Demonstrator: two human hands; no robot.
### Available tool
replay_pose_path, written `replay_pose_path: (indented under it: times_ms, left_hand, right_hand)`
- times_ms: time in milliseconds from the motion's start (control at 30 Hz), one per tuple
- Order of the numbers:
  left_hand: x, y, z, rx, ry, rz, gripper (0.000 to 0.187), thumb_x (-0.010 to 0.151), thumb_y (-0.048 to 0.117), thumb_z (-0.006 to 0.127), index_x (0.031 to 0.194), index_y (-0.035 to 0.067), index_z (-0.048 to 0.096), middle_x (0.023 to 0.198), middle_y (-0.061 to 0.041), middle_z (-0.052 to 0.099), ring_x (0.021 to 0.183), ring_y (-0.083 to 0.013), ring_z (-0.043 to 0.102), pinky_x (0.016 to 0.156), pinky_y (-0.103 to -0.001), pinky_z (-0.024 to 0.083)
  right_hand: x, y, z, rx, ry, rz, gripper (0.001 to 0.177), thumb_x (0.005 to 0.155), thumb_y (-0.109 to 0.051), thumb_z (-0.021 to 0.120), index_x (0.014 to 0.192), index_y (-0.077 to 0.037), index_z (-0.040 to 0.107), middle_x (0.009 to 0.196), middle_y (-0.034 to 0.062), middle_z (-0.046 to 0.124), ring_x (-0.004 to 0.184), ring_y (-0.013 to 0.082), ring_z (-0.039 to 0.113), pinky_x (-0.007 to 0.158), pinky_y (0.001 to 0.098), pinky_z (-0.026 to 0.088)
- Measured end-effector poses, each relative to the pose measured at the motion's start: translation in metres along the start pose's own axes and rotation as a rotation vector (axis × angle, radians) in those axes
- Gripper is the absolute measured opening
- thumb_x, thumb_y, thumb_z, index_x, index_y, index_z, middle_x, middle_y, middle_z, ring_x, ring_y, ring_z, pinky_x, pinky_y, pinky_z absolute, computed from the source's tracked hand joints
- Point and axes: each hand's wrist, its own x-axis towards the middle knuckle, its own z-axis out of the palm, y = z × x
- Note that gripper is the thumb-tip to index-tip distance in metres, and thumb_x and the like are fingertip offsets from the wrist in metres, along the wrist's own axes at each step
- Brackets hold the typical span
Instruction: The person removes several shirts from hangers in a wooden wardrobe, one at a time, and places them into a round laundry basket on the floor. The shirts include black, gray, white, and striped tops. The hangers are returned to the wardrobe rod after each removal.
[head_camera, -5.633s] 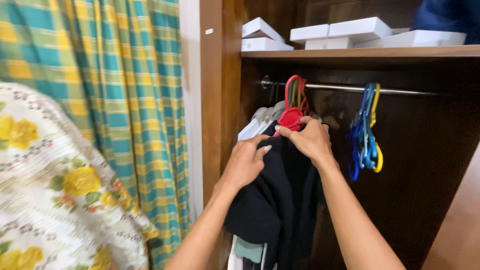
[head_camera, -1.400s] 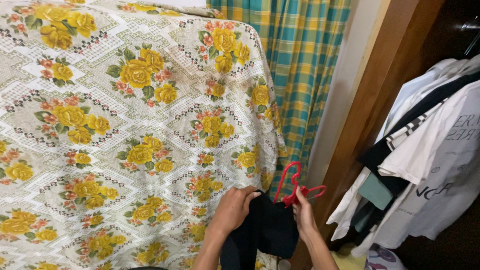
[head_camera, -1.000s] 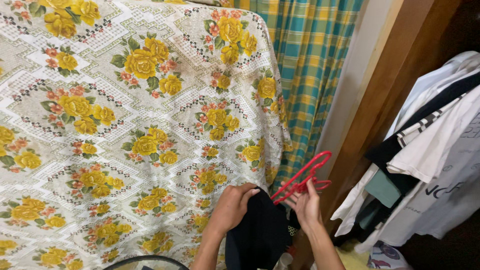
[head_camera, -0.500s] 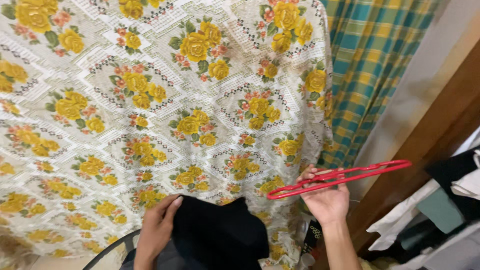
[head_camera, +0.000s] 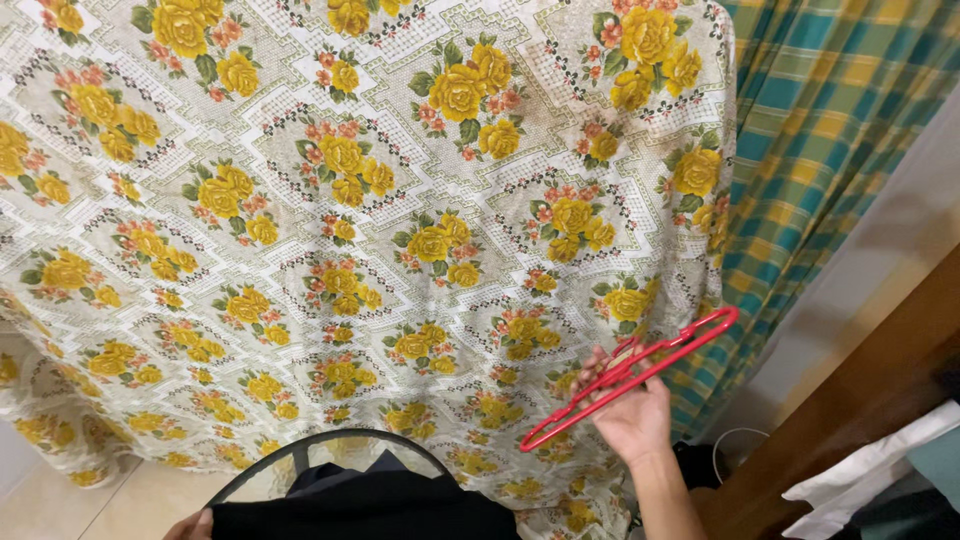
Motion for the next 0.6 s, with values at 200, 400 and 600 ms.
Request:
replay_pose_path:
  times_ms: [200, 400, 600]
  left_hand:
    - [-0.032, 0.060, -0.020, -0.228, 0.005, 0.163, 0.039, 0.103, 0.024, 0.061, 0.132, 0.001, 0.069, 0.120, -0.015, 0.075, 0.116, -0.0277, 0.068, 0.105, -0.038, 0.047]
    - [-0.171, 0.190, 0.024, -0.625, -0.407, 0.466, 0.047, 0.101, 0.037, 0.056, 0.131, 0.004, 0.069, 0.121, -0.015, 0.079, 0.117, -0.0291, 0.070, 0.100, -0.043, 0.051]
    - [-0.339, 0.253, 0.135, -0.608, -1.248, 0.095, 0.075, 0.096, 0.061, 0.046, 0.152, 0.013, 0.035, 0.154, -0.016, 0.042, 0.138, -0.0393, 0.048, 0.104, -0.064, 0.055]
  right_hand:
    - [-0.002, 0.003, -0.003, -0.182, 0.075, -0.021, 0.053, 0.098, -0.044, 0.051, 0.127, -0.001, 0.059, 0.116, 0.0200, 0.066, 0.106, 0.0359, 0.062, 0.100, 0.0540, 0.047]
    - [-0.009, 0.007, -0.009, -0.470, -0.001, -0.114, 0.061, 0.095, -0.039, 0.051, 0.143, -0.002, 0.043, 0.141, 0.0338, 0.057, 0.133, 0.0461, 0.056, 0.115, 0.0549, 0.040]
    - [-0.005, 0.006, -0.046, -0.583, -0.133, -0.209, 0.070, 0.092, -0.030, 0.054, 0.155, -0.008, 0.031, 0.154, 0.0340, 0.044, 0.145, 0.0440, 0.044, 0.121, 0.0502, 0.030]
